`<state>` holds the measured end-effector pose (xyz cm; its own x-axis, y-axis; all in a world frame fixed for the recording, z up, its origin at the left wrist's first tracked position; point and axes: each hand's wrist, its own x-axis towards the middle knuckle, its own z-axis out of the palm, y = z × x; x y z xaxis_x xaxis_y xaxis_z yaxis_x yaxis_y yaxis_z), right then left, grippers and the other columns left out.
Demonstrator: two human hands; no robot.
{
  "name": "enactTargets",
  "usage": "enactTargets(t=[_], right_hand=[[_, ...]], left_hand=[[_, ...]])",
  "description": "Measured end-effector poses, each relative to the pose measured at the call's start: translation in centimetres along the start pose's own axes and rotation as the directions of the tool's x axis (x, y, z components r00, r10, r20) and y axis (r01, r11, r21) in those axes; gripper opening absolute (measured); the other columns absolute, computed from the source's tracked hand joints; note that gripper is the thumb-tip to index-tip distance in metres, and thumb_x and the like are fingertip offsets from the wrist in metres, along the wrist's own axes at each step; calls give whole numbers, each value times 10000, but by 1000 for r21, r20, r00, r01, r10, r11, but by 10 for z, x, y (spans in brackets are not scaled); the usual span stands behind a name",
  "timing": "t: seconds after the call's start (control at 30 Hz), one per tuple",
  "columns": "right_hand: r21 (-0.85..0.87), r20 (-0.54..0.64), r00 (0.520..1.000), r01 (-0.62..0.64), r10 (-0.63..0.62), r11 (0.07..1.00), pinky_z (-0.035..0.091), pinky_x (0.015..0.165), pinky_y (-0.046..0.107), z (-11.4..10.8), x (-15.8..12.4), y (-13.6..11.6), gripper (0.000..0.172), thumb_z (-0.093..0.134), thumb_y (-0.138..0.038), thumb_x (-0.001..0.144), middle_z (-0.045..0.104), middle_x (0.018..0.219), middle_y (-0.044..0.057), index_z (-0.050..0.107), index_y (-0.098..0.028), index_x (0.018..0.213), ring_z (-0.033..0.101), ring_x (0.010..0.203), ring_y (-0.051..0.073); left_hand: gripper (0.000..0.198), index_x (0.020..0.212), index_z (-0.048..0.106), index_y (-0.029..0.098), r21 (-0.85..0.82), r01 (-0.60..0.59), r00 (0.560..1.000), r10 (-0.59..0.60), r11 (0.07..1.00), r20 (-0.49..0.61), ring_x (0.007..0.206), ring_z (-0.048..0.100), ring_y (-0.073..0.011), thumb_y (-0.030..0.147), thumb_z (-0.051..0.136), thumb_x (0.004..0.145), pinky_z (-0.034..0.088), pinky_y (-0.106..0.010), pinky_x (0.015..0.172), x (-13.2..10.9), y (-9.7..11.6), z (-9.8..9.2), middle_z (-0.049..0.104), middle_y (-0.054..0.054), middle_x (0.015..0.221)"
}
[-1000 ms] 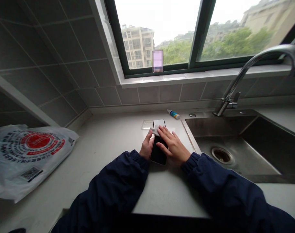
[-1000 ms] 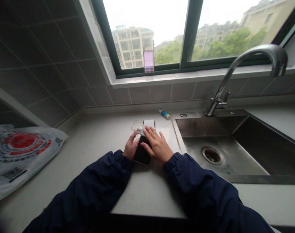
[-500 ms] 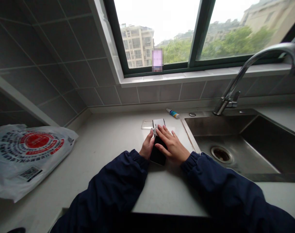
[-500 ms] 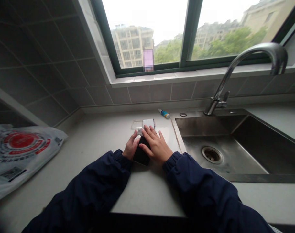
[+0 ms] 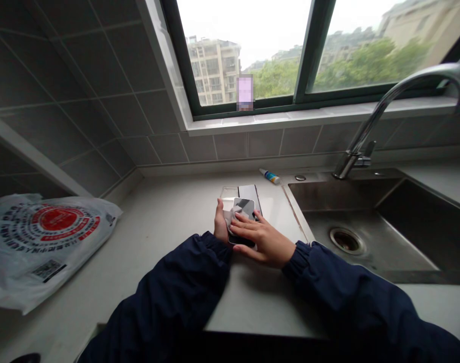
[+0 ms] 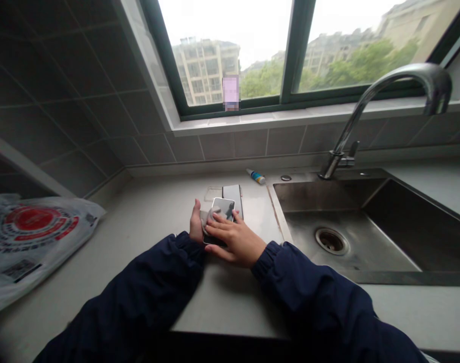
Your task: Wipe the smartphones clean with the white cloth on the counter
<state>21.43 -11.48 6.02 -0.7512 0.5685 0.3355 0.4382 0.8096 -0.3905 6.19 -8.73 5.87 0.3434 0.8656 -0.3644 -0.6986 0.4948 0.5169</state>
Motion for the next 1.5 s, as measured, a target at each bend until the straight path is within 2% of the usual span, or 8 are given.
enactTargets(t=[0.23, 0.4, 0.53, 0.77, 0.97, 1.1, 1.2, 1.5], right_hand=[[134, -3, 996, 84, -85, 987, 156, 1249, 622, -6, -2, -6, 328, 581, -357, 1010, 701, 1374, 94, 672, -237, 1301, 495, 1449, 290], [165, 0, 992, 128, -130, 978, 165, 1253, 592, -7, -2, -7, 302, 580, -323, 1001, 702, 1374, 79, 690, -255, 1274, 514, 1435, 265], [169, -30, 994, 107, -104, 980, 164, 1259, 575, -5, -3, -5, 297, 597, -310, 989, 706, 1365, 78, 702, -261, 1263, 543, 1410, 260], [122, -95, 992, 100, -88, 987, 197, 1262, 582, 3, -2, 1, 365, 616, -286, 981, 684, 1394, 88, 668, -249, 1341, 560, 1396, 264], [-23, -154, 988, -11, 8, 1000, 280, 1220, 643, 8, -1, 11, 403, 569, -296, 1015, 601, 1486, 113, 622, -249, 1411, 484, 1455, 308], [-77, -175, 975, -151, 136, 986, 330, 1179, 682, 8, 0, 14, 487, 518, -318, 1033, 466, 1593, 122, 513, -244, 1514, 391, 1512, 333], [-103, -170, 967, -209, 190, 972, 321, 1174, 701, 7, 0, 14, 525, 499, -328, 1037, 397, 1633, 119, 457, -245, 1553, 335, 1538, 341], [-105, -133, 961, -256, 242, 961, 300, 1177, 712, 7, 1, 13, 565, 493, -349, 1034, 352, 1657, 110, 400, -265, 1586, 303, 1553, 341]], left_hand=[[1104, 1356, 571, -77, 64, -63, 998, 63, 996, 12, 881, 731, -375, 860, 233, 881, 531, -531, 953, -3, 3, -8, 731, -293, 1078], [1093, 1420, 526, -50, 42, -65, 997, 63, 997, 49, 971, 720, -387, 847, 184, 897, 517, -532, 976, -1, 7, -13, 711, -290, 1159], [1078, 1496, 448, -13, -11, -52, 998, 53, 999, 44, 1051, 708, -394, 835, 139, 907, 490, -552, 1013, 2, 12, -14, 697, -283, 1203], [1117, 1491, 442, 1, -14, -61, 998, 62, 998, 31, 919, 728, -383, 879, 136, 872, 509, -563, 947, 4, 12, -16, 722, -274, 1107], [964, 1274, 619, 31, -115, -82, 995, 88, 990, 53, 893, 738, -324, 845, 261, 902, 519, -485, 995, 3, 2, -6, 737, -188, 903], [955, 1309, 615, 48, -135, 24, 989, -4, 991, 151, 1131, 692, -344, 814, 188, 934, 455, -486, 1099, -1, 0, 3, 728, -213, 1097], [924, 1398, 571, 82, -118, 39, 982, -16, 992, 187, 1259, 628, -343, 778, 151, 959, 393, -483, 1161, -3, 0, 5, 701, -202, 1221], [871, 1484, 499, 91, -85, 45, 976, -26, 995, 217, 1266, 617, -371, 730, 181, 985, 385, -531, 1163, 1, -1, 2, 674, -217, 1278]])
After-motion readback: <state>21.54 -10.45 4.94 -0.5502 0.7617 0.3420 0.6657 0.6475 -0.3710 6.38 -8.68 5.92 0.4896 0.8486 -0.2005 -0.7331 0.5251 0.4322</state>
